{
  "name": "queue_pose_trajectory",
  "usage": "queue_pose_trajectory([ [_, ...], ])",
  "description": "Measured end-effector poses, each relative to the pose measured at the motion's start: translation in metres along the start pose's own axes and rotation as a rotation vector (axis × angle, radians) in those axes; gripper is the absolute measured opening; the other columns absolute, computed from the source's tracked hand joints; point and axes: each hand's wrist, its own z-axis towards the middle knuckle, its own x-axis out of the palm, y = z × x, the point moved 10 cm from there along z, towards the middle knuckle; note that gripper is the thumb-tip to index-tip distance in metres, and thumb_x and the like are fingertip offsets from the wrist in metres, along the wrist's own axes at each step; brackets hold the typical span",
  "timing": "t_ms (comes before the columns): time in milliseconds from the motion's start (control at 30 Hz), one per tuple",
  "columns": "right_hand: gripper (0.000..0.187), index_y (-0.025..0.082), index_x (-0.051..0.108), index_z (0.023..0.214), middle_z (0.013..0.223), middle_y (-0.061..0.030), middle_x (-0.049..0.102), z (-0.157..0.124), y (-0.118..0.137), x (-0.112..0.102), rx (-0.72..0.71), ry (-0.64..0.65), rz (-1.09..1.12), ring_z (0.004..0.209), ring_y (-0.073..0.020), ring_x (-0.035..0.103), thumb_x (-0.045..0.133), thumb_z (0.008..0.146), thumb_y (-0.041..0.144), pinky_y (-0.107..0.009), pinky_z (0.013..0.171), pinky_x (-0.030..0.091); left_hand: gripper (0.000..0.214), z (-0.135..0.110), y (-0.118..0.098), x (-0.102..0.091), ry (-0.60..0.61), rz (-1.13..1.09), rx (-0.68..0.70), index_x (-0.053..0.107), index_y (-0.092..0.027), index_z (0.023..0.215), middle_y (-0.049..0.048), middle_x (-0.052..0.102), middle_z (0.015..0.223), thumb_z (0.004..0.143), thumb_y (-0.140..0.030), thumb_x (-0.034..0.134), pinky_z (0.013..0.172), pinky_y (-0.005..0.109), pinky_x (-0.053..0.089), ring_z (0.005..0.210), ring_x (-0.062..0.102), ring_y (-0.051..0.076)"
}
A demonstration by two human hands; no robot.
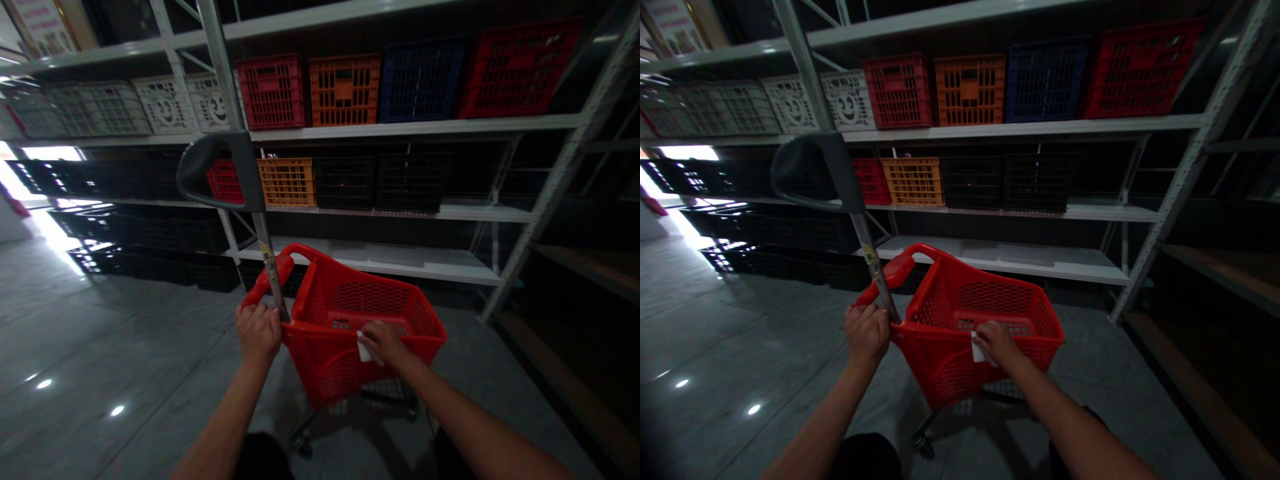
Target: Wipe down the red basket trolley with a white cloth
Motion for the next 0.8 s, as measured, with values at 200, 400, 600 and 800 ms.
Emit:
queue_pose_trajectory([
  [200,0.009,0.018,0.06,0.078,0.076,-0.0012,0.062,0.057,0.064,0.029,-0.072,0.02,0.06,0.072,-0.0135,0.055,0.063,0.077,0.026,-0.022,0.066,0.039,0.033,0.001,0.008,0.006,0.009,0.025,-0.01,0.056,-0.019,0.061,0.0043,0.054,0.068,0.084,-0.026,0.034,0.095,0.042,0.025,0.08,0.045,0.021],
  [400,0.049,0.019,0.054,0.113,0.113,-0.0085,0.06,0.036,0.059,0.022,-0.092,-0.019,0.108,0.104,-0.0212,0.055,0.069,0.069,0.033,-0.032,0.089,0.042,0.034,0.003,0.016,0.01,-0.007,0.003,-0.009,0.054,-0.02,0.059,0.0043,0.053,0.067,0.084,-0.026,0.033,0.095,0.042,0.026,0.078,0.045,0.02],
  [600,0.048,0.022,0.043,0.129,0.133,-0.006,0.045,-0.003,0.03,0.012,-0.153,0.011,0.16,0.12,-0.0174,0.044,0.049,0.082,0.015,-0.033,0.098,0.039,0.032,0.003,0.014,0.009,-0.022,0.0,-0.008,0.055,-0.02,0.059,0.0042,0.052,0.066,0.083,-0.026,0.034,0.094,0.043,0.026,0.078,0.046,0.021],
  [800,0.029,0.021,0.063,0.106,0.106,-0.0042,0.066,0.025,0.033,0.002,-0.088,-0.104,0.256,0.098,-0.018,0.061,0.045,0.084,0.017,-0.033,0.086,0.049,0.034,0.002,0.011,0.008,-0.025,-0.012,-0.008,0.055,-0.02,0.059,0.0043,0.053,0.067,0.084,-0.027,0.033,0.094,0.042,0.026,0.079,0.047,0.021],
])
